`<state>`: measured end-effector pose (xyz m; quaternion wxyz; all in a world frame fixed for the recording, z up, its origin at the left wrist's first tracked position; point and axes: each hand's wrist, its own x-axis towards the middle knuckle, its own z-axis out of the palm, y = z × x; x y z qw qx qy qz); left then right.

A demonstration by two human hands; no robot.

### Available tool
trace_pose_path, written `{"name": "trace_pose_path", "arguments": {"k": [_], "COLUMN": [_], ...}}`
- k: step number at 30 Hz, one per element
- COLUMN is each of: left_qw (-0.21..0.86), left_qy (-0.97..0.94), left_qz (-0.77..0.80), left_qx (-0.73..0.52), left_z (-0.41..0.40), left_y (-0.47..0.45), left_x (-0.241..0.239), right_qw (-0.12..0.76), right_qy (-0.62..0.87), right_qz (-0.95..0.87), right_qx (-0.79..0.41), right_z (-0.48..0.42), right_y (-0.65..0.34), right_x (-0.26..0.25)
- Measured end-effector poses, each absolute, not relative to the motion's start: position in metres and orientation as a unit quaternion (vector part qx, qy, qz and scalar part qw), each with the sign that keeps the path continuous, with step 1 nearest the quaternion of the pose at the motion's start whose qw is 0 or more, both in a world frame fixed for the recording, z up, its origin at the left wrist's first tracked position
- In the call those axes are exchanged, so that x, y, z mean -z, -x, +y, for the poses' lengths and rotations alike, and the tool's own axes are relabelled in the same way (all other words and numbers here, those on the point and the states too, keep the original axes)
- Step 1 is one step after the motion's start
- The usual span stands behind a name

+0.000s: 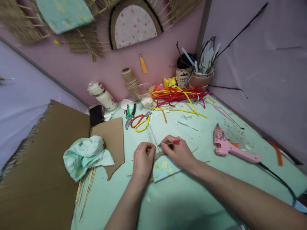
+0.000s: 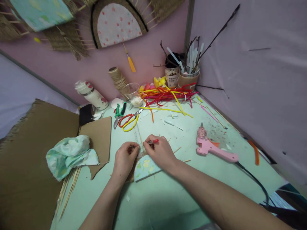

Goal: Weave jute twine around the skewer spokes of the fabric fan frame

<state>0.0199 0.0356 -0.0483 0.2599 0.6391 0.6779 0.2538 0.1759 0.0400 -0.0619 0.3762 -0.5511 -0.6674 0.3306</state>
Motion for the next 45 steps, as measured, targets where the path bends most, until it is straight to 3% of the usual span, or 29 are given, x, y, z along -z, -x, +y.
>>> {"name": "trace_pose_path", "arguments": {"k": [35,45], "left_qw": [0.256,0.271], "left_qy": [-0.641,-0.556], "left_qz": [0.675,0.686], "left_qx": [-0.262,-0.384], "left_z": [0.036,0.032], "left_y": [-0.020,-0.004], "left_x": [0.049,0.031], "right_qw": [0.386,0.460], "right_qy": [0.562,0.566], "right_qz": [-0.663,-0.629], "right_qx": [-0.309,-0.269], "right_z": [0.036,0.031], "right_y": [-0.177,-0.194], "right_x": [0.055,0.037]}}
